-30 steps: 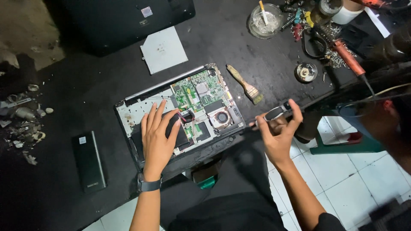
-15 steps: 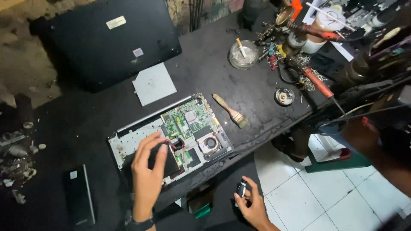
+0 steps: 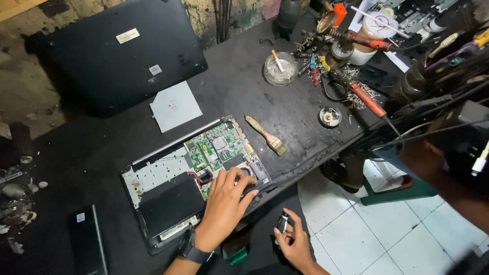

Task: Removing the back cover of a laptop using a screwdriver and a prying tool to access internal components.

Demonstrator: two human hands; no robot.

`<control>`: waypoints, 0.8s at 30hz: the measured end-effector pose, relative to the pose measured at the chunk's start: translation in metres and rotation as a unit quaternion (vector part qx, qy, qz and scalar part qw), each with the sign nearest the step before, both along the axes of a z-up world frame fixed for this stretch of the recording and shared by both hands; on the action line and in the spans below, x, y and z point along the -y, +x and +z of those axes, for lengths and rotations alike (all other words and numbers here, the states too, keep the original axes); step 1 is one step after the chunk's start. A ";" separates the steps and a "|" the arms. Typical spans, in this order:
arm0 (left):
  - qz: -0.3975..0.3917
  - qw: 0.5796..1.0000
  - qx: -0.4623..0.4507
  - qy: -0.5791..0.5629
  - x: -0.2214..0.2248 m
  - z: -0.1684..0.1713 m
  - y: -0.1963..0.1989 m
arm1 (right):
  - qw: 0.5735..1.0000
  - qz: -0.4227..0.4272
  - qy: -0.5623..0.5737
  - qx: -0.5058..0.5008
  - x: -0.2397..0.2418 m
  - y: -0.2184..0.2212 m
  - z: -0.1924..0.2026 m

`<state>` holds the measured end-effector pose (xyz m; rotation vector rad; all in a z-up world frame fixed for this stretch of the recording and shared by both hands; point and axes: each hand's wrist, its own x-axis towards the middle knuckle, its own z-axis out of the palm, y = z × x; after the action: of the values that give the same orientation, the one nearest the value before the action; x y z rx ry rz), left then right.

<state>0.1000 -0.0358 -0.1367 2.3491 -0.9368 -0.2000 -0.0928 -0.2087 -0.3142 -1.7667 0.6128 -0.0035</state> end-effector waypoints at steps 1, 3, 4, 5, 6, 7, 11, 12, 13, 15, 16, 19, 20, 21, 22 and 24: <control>-0.002 1.000 0.008 0.007 0.001 -0.001 0.001 | 1.000 0.000 0.004 0.001 0.001 0.000 0.000; -0.006 1.000 0.027 0.002 0.005 0.002 0.004 | 1.000 0.000 0.008 -0.003 0.000 0.001 -0.001; -0.009 0.999 0.046 -0.002 0.006 0.003 0.006 | 1.000 0.000 0.013 -0.006 0.000 0.001 -0.002; -0.008 0.999 0.046 -0.002 0.008 0.006 0.010 | 1.000 0.001 0.012 -0.006 0.001 0.001 -0.003; -0.029 0.998 0.046 -0.015 0.010 0.009 0.014 | 1.000 0.003 0.014 -0.005 0.002 0.002 -0.004; -0.050 0.997 0.043 -0.027 0.010 0.012 0.016 | 1.000 0.005 0.017 -0.007 0.001 -0.001 -0.005; -0.087 0.989 -0.029 -0.117 0.016 0.023 0.042 | 1.000 0.014 0.004 0.016 0.001 0.002 0.005; -0.093 0.990 0.007 -0.104 0.017 0.021 0.052 | 1.000 0.009 -0.008 0.022 0.001 0.001 0.005; -0.099 0.990 0.045 -0.090 0.018 0.019 0.063 | 0.999 0.005 -0.020 0.031 0.001 0.003 0.003; -0.104 0.992 0.055 -0.048 0.016 0.018 0.075 | 0.999 0.011 -0.018 0.036 0.000 0.000 0.000; -0.113 0.991 0.072 -0.010 0.017 0.019 0.082 | 0.999 0.015 -0.021 0.046 0.001 0.001 -0.001; -0.168 0.980 0.100 0.037 0.019 0.009 0.098 | 0.997 0.023 -0.032 0.072 0.001 0.000 -0.005; -0.170 0.980 0.100 0.038 0.022 0.007 0.099 | 0.997 0.021 -0.031 0.071 0.002 0.001 -0.005; -0.204 0.972 0.102 0.062 0.024 0.004 0.099 | 0.996 0.024 -0.037 0.074 0.002 0.001 -0.005; -0.236 0.962 0.104 0.085 0.026 0.001 0.100 | 0.996 0.027 -0.043 0.076 0.002 0.001 -0.005; -0.251 0.955 0.112 0.115 0.027 -0.008 0.098 | 0.996 0.022 -0.040 0.071 0.000 0.001 -0.001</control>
<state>0.1979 -0.0632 -0.1451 2.3261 -1.6997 -0.2583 -0.0919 -0.2082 -0.3157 -1.8393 0.4756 -0.1236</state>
